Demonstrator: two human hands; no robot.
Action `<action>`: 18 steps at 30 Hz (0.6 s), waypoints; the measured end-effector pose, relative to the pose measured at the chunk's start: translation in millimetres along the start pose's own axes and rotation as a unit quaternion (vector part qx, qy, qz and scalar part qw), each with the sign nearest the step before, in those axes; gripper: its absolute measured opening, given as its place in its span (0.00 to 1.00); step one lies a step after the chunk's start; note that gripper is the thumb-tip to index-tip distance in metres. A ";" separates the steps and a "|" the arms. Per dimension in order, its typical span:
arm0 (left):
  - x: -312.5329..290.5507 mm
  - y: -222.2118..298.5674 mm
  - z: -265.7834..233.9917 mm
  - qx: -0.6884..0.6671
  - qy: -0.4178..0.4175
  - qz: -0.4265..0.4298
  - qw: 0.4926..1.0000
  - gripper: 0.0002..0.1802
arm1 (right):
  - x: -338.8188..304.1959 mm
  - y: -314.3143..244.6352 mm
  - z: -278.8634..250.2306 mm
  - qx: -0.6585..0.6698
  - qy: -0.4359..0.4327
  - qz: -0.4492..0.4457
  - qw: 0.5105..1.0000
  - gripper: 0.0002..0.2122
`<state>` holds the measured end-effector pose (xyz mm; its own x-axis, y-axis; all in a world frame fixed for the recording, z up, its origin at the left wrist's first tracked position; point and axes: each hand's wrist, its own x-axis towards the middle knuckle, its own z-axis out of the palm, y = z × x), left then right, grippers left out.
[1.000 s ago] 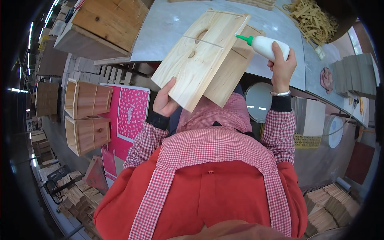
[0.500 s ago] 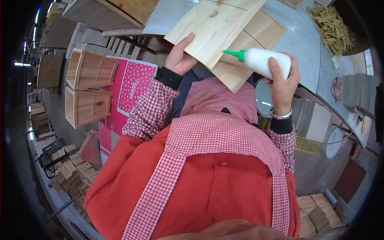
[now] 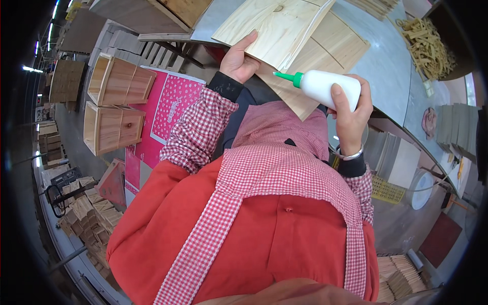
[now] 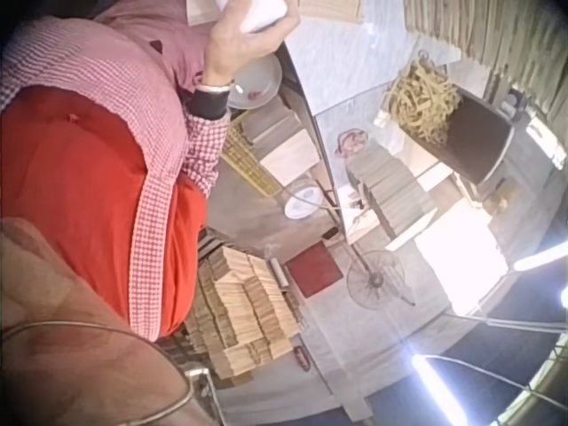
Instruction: The person is assembling and gluing wooden panels to form small crates or boxes in a workshop environment.
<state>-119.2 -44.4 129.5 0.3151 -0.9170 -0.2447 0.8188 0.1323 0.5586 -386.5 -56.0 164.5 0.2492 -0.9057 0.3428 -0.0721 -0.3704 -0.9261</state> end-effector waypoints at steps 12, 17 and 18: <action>-12.3 44.8 59.6 -0.026 -0.133 0.064 0.989 0.30 | 38.9 -12.4 -79.2 0.282 0.270 0.000 0.921 0.20; 11.3 99.4 247.9 0.070 -0.279 0.161 0.944 0.32 | 33.5 -6.3 -114.2 0.291 0.355 -0.025 0.888 0.20; 29.2 113.5 290.2 0.075 -0.304 0.172 0.934 0.30 | 34.1 -4.2 -116.6 0.287 0.356 -0.011 0.889 0.20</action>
<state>-156.3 -165.3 415.8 0.1793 -0.8806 0.4386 0.6287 0.4455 0.6374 -490.3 -109.4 198.4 -0.4458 -0.8757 0.1852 0.4808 -0.4089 -0.7757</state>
